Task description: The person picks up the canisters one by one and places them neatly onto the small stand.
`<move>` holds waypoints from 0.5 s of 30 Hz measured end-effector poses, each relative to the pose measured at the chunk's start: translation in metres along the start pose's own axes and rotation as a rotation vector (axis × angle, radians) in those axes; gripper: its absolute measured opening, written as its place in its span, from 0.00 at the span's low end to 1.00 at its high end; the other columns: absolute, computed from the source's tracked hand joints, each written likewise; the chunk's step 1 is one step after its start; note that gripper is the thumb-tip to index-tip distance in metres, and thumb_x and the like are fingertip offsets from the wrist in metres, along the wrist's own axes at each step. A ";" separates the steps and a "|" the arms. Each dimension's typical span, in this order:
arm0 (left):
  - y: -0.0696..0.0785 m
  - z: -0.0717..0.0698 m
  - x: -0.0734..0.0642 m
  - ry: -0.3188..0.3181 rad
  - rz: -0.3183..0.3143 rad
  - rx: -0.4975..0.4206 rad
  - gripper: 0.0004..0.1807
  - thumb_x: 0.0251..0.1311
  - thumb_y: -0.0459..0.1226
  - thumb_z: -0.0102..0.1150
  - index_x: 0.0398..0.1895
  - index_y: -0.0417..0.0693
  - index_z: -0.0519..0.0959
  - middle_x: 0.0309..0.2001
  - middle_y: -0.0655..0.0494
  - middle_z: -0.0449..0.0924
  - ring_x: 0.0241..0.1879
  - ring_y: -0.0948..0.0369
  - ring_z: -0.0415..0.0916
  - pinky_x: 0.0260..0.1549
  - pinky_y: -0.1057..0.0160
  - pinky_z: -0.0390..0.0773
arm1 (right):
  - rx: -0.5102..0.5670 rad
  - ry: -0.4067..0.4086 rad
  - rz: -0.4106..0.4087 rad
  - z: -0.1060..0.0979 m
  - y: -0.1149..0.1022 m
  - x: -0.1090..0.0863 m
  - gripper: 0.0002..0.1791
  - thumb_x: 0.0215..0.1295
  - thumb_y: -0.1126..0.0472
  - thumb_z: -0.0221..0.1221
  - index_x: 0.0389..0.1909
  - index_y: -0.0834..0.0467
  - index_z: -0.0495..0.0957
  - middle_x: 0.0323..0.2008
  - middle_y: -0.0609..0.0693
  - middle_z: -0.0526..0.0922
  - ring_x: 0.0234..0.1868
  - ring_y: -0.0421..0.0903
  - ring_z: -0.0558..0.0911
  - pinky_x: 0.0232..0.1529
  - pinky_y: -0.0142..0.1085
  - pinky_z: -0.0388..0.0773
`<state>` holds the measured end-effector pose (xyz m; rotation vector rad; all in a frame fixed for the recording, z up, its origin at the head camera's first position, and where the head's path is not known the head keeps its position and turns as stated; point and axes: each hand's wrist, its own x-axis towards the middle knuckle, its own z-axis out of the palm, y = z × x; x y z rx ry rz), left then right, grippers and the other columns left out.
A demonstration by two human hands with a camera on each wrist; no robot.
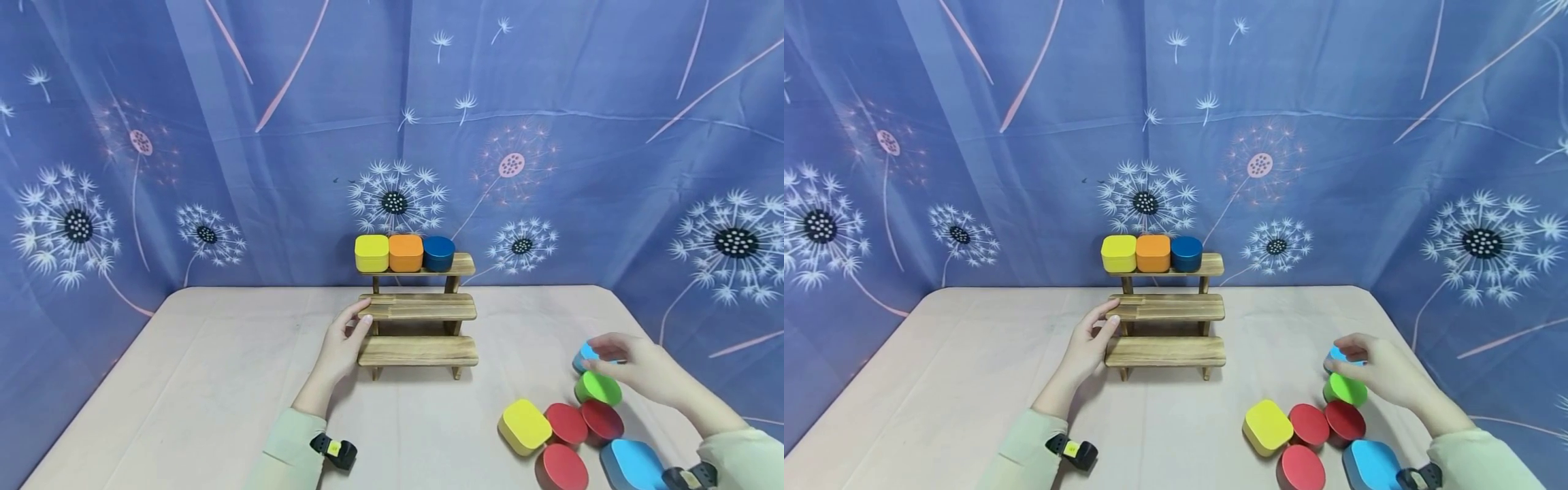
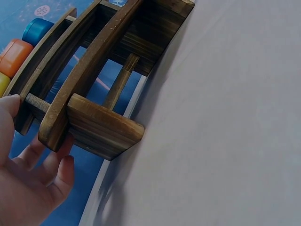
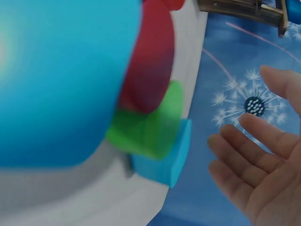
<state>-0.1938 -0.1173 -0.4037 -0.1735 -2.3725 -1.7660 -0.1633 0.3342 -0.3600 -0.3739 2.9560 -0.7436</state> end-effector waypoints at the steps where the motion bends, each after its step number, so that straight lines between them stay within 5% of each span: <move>1: 0.001 0.000 0.000 0.001 -0.001 0.001 0.20 0.67 0.36 0.50 0.62 0.44 0.71 0.50 0.42 0.73 0.38 0.61 0.69 0.44 0.61 0.70 | -0.006 -0.010 0.008 0.000 0.003 -0.002 0.26 0.62 0.52 0.61 0.52 0.69 0.75 0.47 0.62 0.80 0.41 0.45 0.82 0.35 0.28 0.76; 15: -0.001 -0.001 0.000 0.005 0.029 -0.007 0.20 0.67 0.35 0.51 0.61 0.44 0.72 0.39 0.47 0.73 0.36 0.62 0.67 0.40 0.67 0.69 | -0.060 -0.089 0.071 0.008 0.036 -0.022 0.25 0.59 0.51 0.63 0.47 0.69 0.77 0.43 0.59 0.82 0.37 0.39 0.82 0.33 0.28 0.76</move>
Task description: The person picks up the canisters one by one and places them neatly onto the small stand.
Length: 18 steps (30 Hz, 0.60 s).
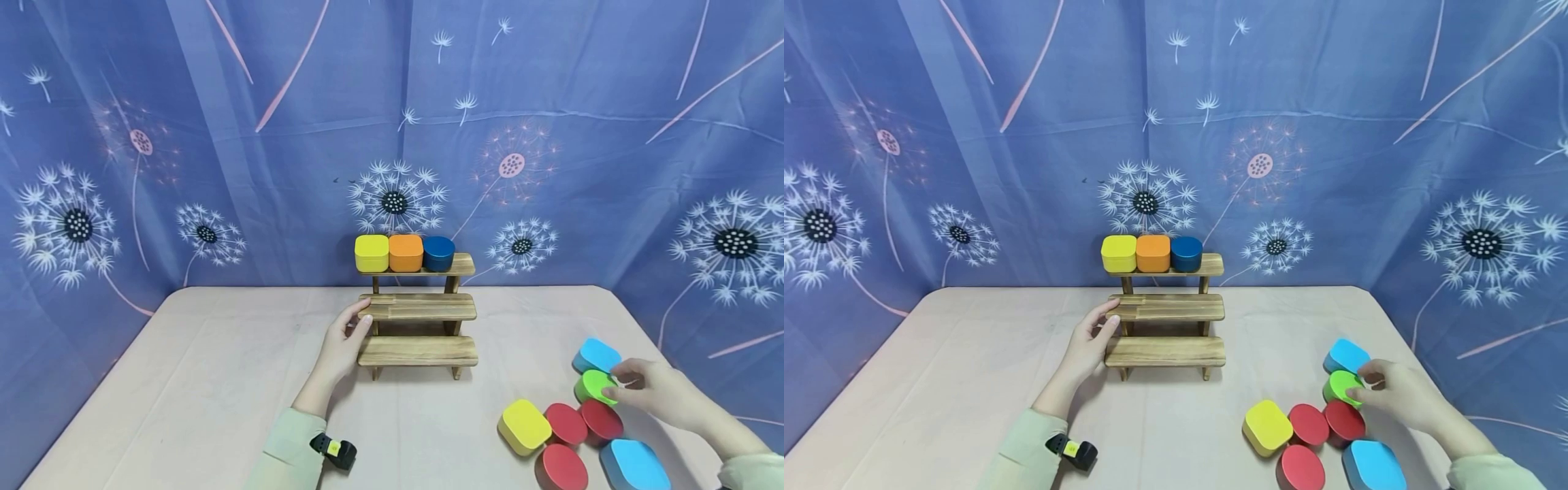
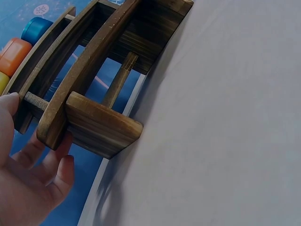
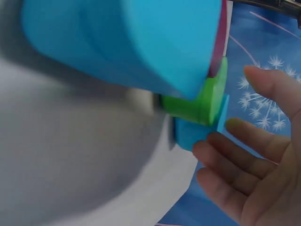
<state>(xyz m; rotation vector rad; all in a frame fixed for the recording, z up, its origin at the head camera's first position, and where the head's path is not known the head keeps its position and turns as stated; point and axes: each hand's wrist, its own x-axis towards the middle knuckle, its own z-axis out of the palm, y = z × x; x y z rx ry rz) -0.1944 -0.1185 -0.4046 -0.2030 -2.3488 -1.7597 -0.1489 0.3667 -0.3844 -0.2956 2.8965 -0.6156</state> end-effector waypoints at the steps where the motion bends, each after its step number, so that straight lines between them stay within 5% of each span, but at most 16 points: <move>1: 0.000 0.000 0.000 0.000 0.001 -0.001 0.20 0.67 0.35 0.51 0.61 0.44 0.72 0.38 0.47 0.73 0.37 0.63 0.67 0.41 0.68 0.69 | 0.002 -0.001 -0.003 0.002 0.001 0.000 0.24 0.59 0.52 0.63 0.46 0.69 0.77 0.42 0.59 0.82 0.35 0.38 0.81 0.33 0.28 0.76; 5: 0.000 0.000 0.000 -0.006 0.003 0.000 0.20 0.67 0.35 0.51 0.62 0.43 0.71 0.36 0.50 0.72 0.35 0.65 0.66 0.40 0.69 0.68 | 0.006 -0.002 0.015 0.005 0.001 0.000 0.24 0.58 0.54 0.64 0.44 0.71 0.76 0.38 0.55 0.83 0.32 0.32 0.78 0.32 0.29 0.76; 12: -0.035 0.004 0.012 -0.026 -0.032 -0.058 0.21 0.67 0.41 0.52 0.63 0.54 0.71 0.18 0.59 0.64 0.19 0.67 0.62 0.21 0.70 0.65 | -0.043 0.002 0.095 0.008 -0.006 0.002 0.29 0.56 0.48 0.64 0.45 0.70 0.76 0.33 0.52 0.83 0.35 0.46 0.80 0.31 0.37 0.75; 18: -0.038 0.004 0.013 -0.039 -0.046 -0.078 0.21 0.67 0.46 0.52 0.63 0.60 0.70 0.13 0.60 0.61 0.10 0.68 0.55 0.11 0.70 0.59 | -0.095 -0.006 0.147 0.011 -0.011 0.004 0.31 0.56 0.40 0.62 0.41 0.67 0.78 0.33 0.53 0.84 0.35 0.49 0.81 0.31 0.42 0.76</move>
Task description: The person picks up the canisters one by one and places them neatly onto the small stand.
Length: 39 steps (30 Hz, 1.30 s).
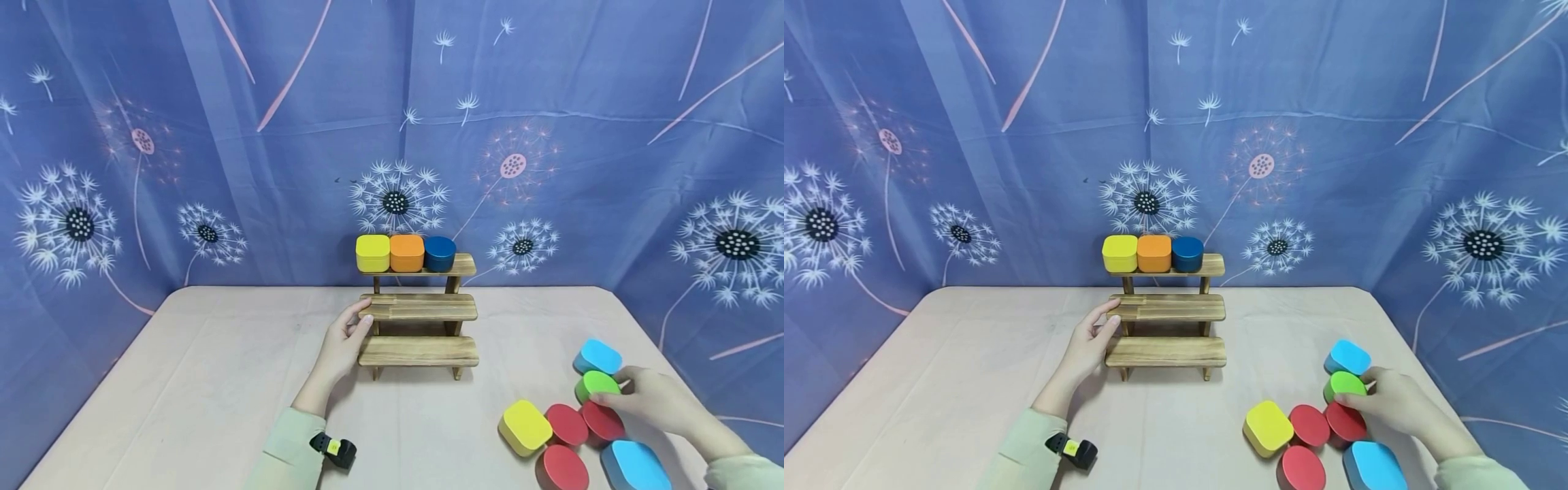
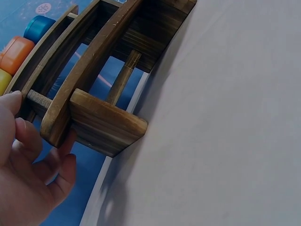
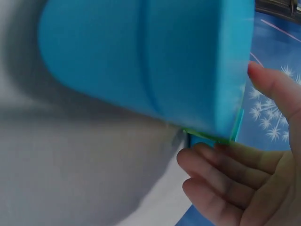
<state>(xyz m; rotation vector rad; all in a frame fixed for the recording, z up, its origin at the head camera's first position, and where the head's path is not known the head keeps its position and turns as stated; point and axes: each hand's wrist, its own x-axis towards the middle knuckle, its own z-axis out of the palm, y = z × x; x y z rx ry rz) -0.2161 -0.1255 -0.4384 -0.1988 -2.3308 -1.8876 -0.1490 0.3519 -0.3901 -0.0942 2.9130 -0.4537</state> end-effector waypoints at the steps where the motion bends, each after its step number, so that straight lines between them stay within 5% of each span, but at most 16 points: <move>1: 0.000 0.000 0.000 -0.001 0.001 0.003 0.21 0.67 0.46 0.52 0.63 0.61 0.70 0.16 0.59 0.66 0.10 0.68 0.55 0.11 0.70 0.58 | -0.007 0.000 0.010 0.001 -0.001 0.001 0.32 0.56 0.39 0.61 0.41 0.67 0.78 0.33 0.53 0.84 0.34 0.49 0.81 0.31 0.42 0.75; 4: 0.001 -0.001 0.000 -0.007 -0.001 0.008 0.22 0.67 0.47 0.52 0.63 0.61 0.70 0.33 0.50 0.77 0.12 0.68 0.57 0.11 0.70 0.60 | -0.016 0.007 0.031 0.004 -0.005 0.002 0.30 0.56 0.37 0.60 0.34 0.65 0.77 0.27 0.50 0.81 0.31 0.47 0.78 0.28 0.39 0.72; 8: 0.001 -0.001 -0.001 -0.010 -0.004 0.008 0.22 0.67 0.46 0.52 0.63 0.61 0.70 0.54 0.45 0.75 0.14 0.68 0.61 0.13 0.70 0.62 | -0.019 0.040 0.045 0.009 -0.009 0.001 0.26 0.56 0.38 0.61 0.22 0.58 0.69 0.17 0.45 0.65 0.24 0.43 0.69 0.24 0.34 0.60; 10: 0.001 -0.001 0.000 -0.008 -0.007 0.005 0.21 0.67 0.45 0.52 0.63 0.61 0.70 0.50 0.47 0.77 0.13 0.69 0.60 0.13 0.70 0.62 | -0.018 0.062 0.043 0.010 -0.010 0.000 0.27 0.55 0.39 0.62 0.19 0.56 0.65 0.16 0.45 0.58 0.22 0.43 0.64 0.23 0.33 0.56; 12: 0.001 0.000 0.000 -0.006 -0.012 0.004 0.21 0.67 0.44 0.52 0.63 0.61 0.70 0.34 0.50 0.78 0.11 0.69 0.58 0.12 0.70 0.60 | -0.025 0.091 0.035 0.011 -0.011 -0.001 0.27 0.53 0.39 0.63 0.17 0.55 0.63 0.15 0.44 0.56 0.20 0.42 0.62 0.22 0.32 0.54; 16: 0.004 -0.001 0.000 -0.012 -0.034 0.010 0.22 0.67 0.43 0.52 0.64 0.61 0.69 0.12 0.60 0.57 0.08 0.71 0.53 0.10 0.71 0.56 | -0.029 0.136 0.008 0.010 -0.011 -0.004 0.29 0.51 0.39 0.65 0.14 0.53 0.60 0.14 0.42 0.54 0.17 0.39 0.59 0.20 0.31 0.53; 20: 0.023 -0.003 -0.008 -0.019 -0.029 0.023 0.22 0.68 0.40 0.51 0.65 0.53 0.69 0.19 0.60 0.66 0.09 0.71 0.53 0.10 0.72 0.57 | 0.002 0.129 -0.002 0.005 -0.010 -0.005 0.26 0.52 0.40 0.65 0.18 0.57 0.68 0.14 0.42 0.61 0.18 0.39 0.62 0.20 0.31 0.57; 24: 0.038 -0.005 -0.013 -0.029 -0.027 0.047 0.22 0.69 0.38 0.49 0.66 0.50 0.68 0.21 0.58 0.67 0.10 0.72 0.53 0.12 0.72 0.58 | 0.052 0.090 0.001 -0.003 -0.009 -0.005 0.29 0.55 0.42 0.63 0.36 0.68 0.77 0.22 0.47 0.77 0.25 0.42 0.72 0.25 0.34 0.66; 29: 0.041 -0.006 -0.015 -0.043 -0.044 0.056 0.22 0.69 0.39 0.49 0.66 0.50 0.67 0.11 0.63 0.53 0.10 0.72 0.53 0.12 0.72 0.58 | 0.064 0.095 -0.013 -0.007 -0.010 -0.005 0.32 0.55 0.43 0.64 0.43 0.70 0.76 0.29 0.50 0.81 0.28 0.43 0.75 0.25 0.34 0.69; 39: 0.042 -0.005 -0.015 -0.041 -0.045 0.023 0.22 0.68 0.39 0.50 0.65 0.49 0.68 0.13 0.62 0.58 0.08 0.72 0.53 0.11 0.72 0.58 | 0.046 0.266 -0.098 -0.008 -0.016 -0.004 0.34 0.50 0.46 0.68 0.48 0.70 0.75 0.35 0.57 0.84 0.34 0.50 0.82 0.30 0.40 0.75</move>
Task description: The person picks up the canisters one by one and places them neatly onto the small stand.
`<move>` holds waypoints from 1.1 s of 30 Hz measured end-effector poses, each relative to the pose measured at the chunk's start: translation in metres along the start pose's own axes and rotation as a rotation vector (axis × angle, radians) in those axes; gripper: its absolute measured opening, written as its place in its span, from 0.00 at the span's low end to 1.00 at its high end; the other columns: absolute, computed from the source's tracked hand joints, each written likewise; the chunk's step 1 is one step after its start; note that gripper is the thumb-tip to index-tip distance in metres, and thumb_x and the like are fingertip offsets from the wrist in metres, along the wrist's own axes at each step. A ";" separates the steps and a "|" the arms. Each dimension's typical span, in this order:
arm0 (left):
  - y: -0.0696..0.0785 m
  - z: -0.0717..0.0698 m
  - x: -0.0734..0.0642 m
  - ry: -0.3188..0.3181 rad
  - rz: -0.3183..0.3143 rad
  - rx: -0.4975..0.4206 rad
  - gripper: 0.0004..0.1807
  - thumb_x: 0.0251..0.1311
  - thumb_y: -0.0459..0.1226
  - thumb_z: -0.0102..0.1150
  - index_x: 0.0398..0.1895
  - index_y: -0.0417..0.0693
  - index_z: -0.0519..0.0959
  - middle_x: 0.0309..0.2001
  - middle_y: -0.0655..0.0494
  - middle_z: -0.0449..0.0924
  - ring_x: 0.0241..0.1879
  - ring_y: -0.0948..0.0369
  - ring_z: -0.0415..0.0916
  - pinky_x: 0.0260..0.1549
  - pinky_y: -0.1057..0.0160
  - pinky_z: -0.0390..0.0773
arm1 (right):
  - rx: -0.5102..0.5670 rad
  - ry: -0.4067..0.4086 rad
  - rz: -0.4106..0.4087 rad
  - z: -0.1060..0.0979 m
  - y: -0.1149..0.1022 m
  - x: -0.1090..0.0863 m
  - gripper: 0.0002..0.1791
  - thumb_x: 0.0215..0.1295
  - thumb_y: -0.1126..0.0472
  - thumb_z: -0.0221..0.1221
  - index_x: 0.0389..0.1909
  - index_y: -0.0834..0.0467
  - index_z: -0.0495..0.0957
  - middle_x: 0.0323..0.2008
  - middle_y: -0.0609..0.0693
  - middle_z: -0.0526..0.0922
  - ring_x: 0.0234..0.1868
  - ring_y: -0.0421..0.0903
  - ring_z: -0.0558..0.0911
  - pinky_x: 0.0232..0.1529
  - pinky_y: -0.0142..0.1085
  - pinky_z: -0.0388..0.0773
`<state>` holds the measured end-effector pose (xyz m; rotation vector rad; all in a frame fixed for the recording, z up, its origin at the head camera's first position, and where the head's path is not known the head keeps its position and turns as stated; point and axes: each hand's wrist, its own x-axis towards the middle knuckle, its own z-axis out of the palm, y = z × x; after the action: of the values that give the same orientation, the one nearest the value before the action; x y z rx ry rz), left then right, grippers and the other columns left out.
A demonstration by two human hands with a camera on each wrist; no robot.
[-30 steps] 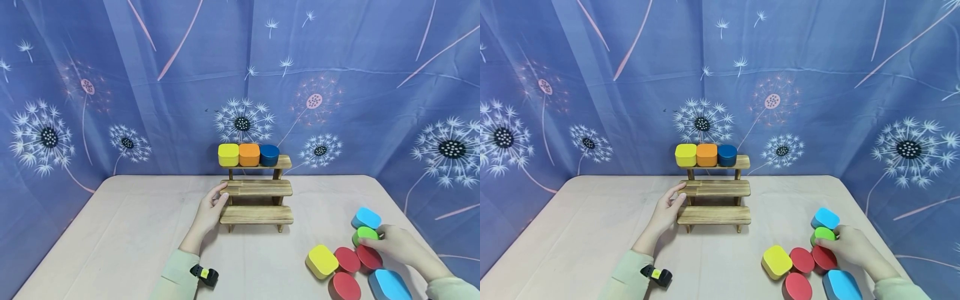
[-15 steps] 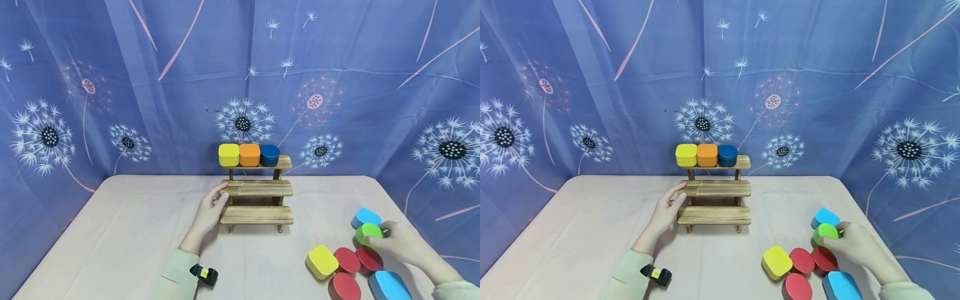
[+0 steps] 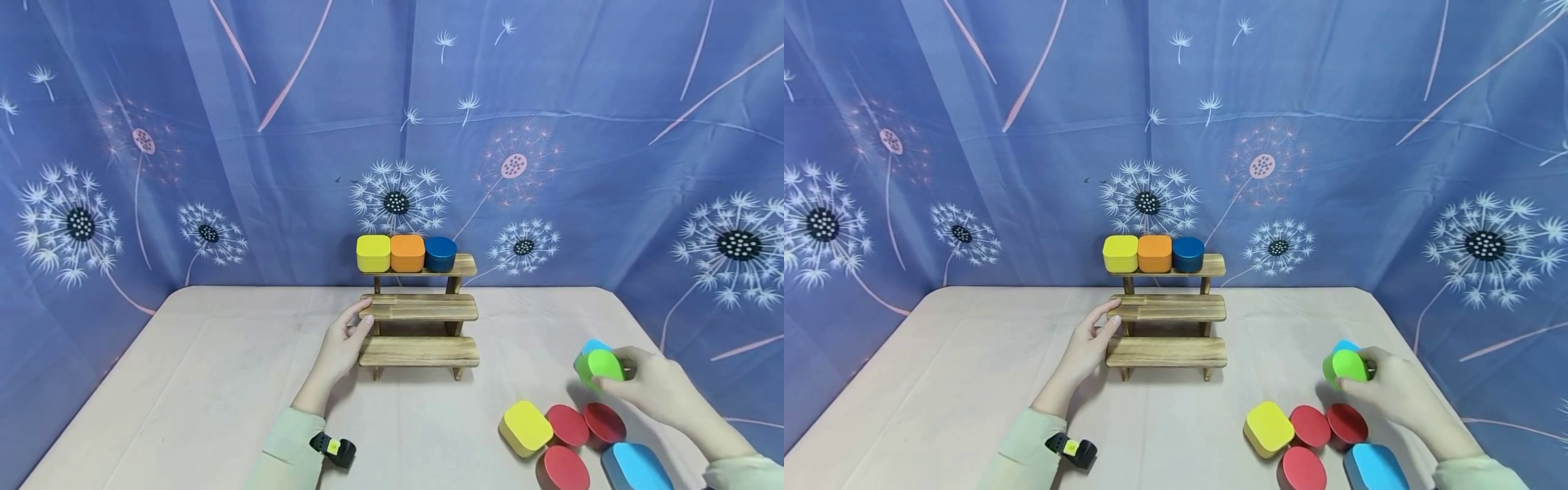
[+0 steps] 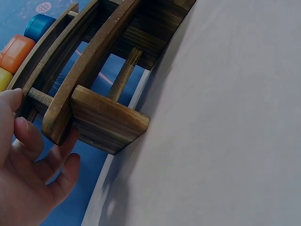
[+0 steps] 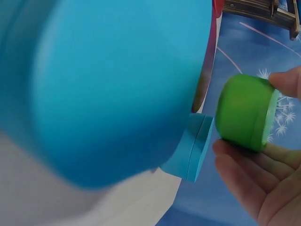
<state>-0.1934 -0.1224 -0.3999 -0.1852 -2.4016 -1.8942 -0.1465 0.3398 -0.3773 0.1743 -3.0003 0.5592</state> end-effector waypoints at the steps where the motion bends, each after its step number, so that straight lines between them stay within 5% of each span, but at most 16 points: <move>1: 0.000 0.000 0.000 -0.002 -0.005 -0.006 0.22 0.68 0.38 0.50 0.65 0.50 0.68 0.13 0.63 0.59 0.08 0.71 0.54 0.11 0.72 0.58 | 0.003 0.009 -0.002 0.000 -0.001 0.000 0.34 0.50 0.46 0.68 0.49 0.69 0.75 0.35 0.57 0.84 0.33 0.50 0.82 0.29 0.39 0.75; 14: 0.000 0.000 0.000 -0.007 -0.020 -0.005 0.22 0.69 0.39 0.49 0.66 0.50 0.68 0.11 0.62 0.56 0.09 0.70 0.56 0.12 0.72 0.60 | 0.086 0.066 -0.041 0.000 -0.019 0.008 0.33 0.54 0.50 0.67 0.53 0.68 0.71 0.44 0.65 0.81 0.36 0.52 0.82 0.28 0.31 0.74; 20: -0.003 0.000 0.002 -0.010 -0.015 -0.006 0.23 0.69 0.38 0.49 0.66 0.49 0.67 0.11 0.61 0.55 0.09 0.69 0.56 0.13 0.72 0.61 | 0.078 0.099 -0.103 -0.003 -0.027 0.016 0.30 0.51 0.54 0.68 0.51 0.68 0.73 0.40 0.62 0.82 0.34 0.51 0.81 0.28 0.32 0.74; 27: -0.034 0.003 0.015 0.012 -0.014 -0.026 0.22 0.68 0.42 0.51 0.65 0.56 0.68 0.12 0.59 0.59 0.12 0.66 0.60 0.14 0.70 0.64 | 0.084 0.114 -0.104 -0.011 -0.040 0.025 0.29 0.52 0.55 0.65 0.53 0.67 0.72 0.42 0.63 0.81 0.39 0.57 0.81 0.31 0.36 0.75; 33: -0.040 0.005 0.017 0.035 0.074 -0.001 0.22 0.67 0.44 0.51 0.64 0.56 0.70 0.23 0.53 0.73 0.24 0.63 0.73 0.26 0.69 0.74 | 0.115 0.121 -0.115 -0.013 -0.049 0.032 0.28 0.56 0.56 0.63 0.55 0.64 0.71 0.46 0.62 0.80 0.41 0.58 0.81 0.33 0.35 0.74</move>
<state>-0.2156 -0.1261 -0.4376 -0.2358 -2.3378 -1.8507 -0.1707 0.2963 -0.3449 0.3073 -2.8213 0.7028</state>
